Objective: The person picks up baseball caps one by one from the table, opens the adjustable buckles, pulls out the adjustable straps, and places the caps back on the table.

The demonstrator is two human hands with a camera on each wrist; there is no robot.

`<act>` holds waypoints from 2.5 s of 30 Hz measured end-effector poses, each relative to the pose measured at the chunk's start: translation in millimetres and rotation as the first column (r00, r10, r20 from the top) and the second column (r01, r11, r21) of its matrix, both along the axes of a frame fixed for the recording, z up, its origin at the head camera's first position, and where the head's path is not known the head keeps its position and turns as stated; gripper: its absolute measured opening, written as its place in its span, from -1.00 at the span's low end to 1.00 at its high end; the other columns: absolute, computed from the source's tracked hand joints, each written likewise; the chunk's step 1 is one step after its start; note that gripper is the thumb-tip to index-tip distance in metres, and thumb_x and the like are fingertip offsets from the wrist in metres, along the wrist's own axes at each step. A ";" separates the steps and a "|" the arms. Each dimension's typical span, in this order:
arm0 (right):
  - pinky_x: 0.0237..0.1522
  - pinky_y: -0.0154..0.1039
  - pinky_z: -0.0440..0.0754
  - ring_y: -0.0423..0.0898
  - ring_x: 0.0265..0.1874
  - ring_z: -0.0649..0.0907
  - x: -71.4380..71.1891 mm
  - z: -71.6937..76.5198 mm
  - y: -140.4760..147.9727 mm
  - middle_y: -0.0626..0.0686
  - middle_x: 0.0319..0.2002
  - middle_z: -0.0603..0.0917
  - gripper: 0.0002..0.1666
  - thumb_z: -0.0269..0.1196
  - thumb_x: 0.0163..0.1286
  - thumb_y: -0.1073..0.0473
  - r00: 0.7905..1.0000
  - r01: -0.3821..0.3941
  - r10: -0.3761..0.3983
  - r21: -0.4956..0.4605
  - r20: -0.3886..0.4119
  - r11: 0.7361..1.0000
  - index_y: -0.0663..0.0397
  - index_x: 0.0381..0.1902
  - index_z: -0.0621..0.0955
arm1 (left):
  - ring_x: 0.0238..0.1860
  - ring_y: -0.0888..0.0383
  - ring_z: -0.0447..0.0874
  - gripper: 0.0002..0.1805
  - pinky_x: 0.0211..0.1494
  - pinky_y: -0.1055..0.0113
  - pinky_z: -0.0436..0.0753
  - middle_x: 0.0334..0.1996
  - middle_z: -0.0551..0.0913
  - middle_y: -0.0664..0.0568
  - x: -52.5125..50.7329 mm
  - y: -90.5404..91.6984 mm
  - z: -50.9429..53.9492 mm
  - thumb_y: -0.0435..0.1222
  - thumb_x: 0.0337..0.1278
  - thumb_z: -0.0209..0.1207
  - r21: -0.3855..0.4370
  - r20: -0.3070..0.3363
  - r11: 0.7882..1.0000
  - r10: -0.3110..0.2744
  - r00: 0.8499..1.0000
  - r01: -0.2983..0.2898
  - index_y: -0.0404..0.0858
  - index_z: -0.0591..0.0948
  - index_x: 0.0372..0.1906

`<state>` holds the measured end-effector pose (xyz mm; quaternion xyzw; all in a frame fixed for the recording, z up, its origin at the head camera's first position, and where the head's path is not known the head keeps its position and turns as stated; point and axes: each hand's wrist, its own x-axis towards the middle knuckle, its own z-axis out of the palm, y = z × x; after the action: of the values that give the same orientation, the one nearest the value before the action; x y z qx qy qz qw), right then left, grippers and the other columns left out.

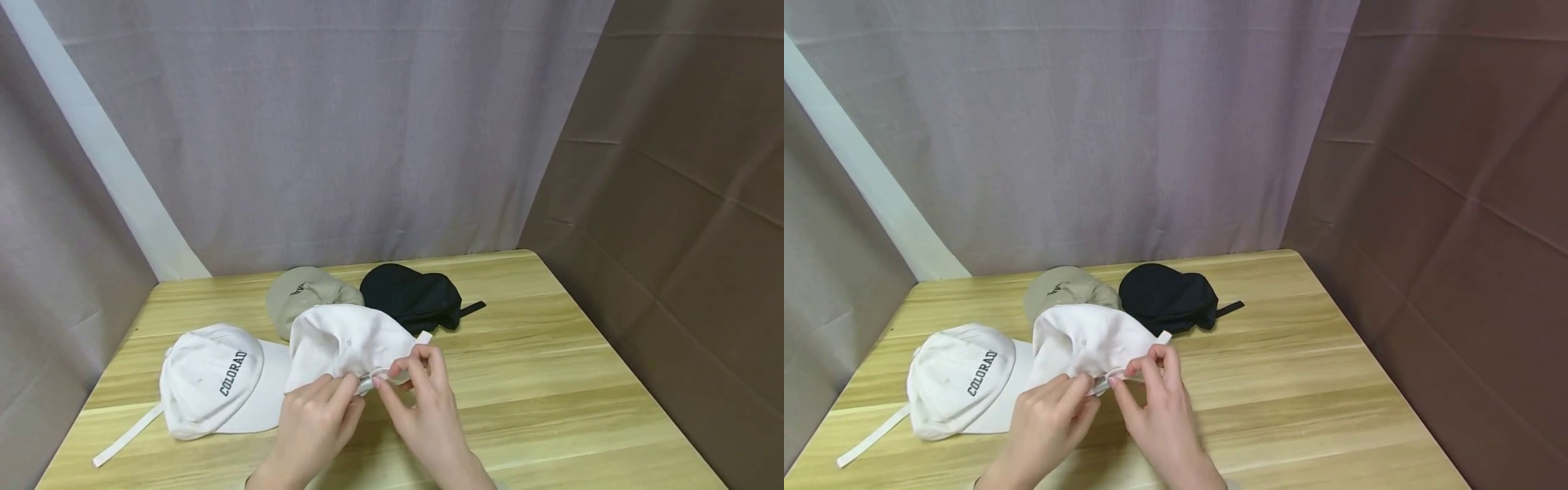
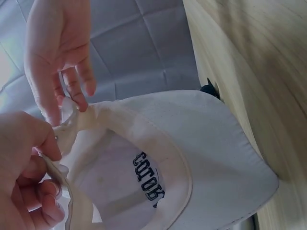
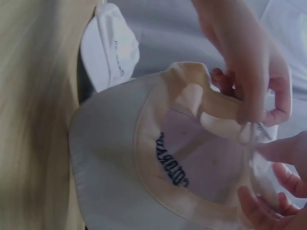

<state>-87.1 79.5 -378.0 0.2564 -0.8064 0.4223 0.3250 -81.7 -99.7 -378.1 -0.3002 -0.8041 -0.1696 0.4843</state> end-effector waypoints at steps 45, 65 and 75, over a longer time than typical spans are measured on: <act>-0.32 -0.49 0.46 -0.26 -0.40 0.50 0.0 -4.8 0.8 -0.14 -0.23 0.55 -0.86 0.37 0.35 0.21 0.996 -0.067 0.068 0.005 -0.065 0.998 -0.13 -0.34 0.61 | -0.75 0.30 0.17 -0.79 -0.74 0.55 0.06 -0.75 0.33 0.24 0.6 3.8 3.2 -0.31 0.16 -0.06 0.005 -0.063 1.000 0.014 0.998 -0.014 -0.23 0.59 -0.36; -0.30 -0.50 0.54 -0.28 -0.32 0.58 1.1 -5.8 2.4 -0.14 -0.19 0.55 -0.87 0.33 0.39 0.25 0.985 -0.167 0.167 -0.016 0.038 0.986 -0.15 -0.25 0.63 | -0.65 0.55 0.21 -0.73 -0.59 0.65 0.24 -0.65 0.26 0.45 4.9 -7.4 4.8 -0.22 0.36 0.26 0.307 0.557 0.936 -0.323 0.765 0.171 0.08 0.45 -0.44; -0.42 -0.51 0.50 -0.27 -0.42 0.55 -6.1 -0.1 15.5 -0.06 -0.17 0.61 -0.79 0.36 0.30 0.40 1.000 -0.025 0.027 -0.126 0.015 0.992 -0.03 -0.34 0.61 | -0.65 0.60 0.11 -0.71 -0.63 0.65 0.18 -0.70 0.27 0.40 10.1 -13.4 9.5 -0.38 0.18 0.34 0.376 0.448 0.920 -0.281 0.849 0.106 0.07 0.54 -0.46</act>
<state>-93.2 94.9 -378.0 0.2424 -0.7774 0.4786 0.3283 -71.5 -113.1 -368.6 -0.2402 -0.8246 -0.4244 0.2869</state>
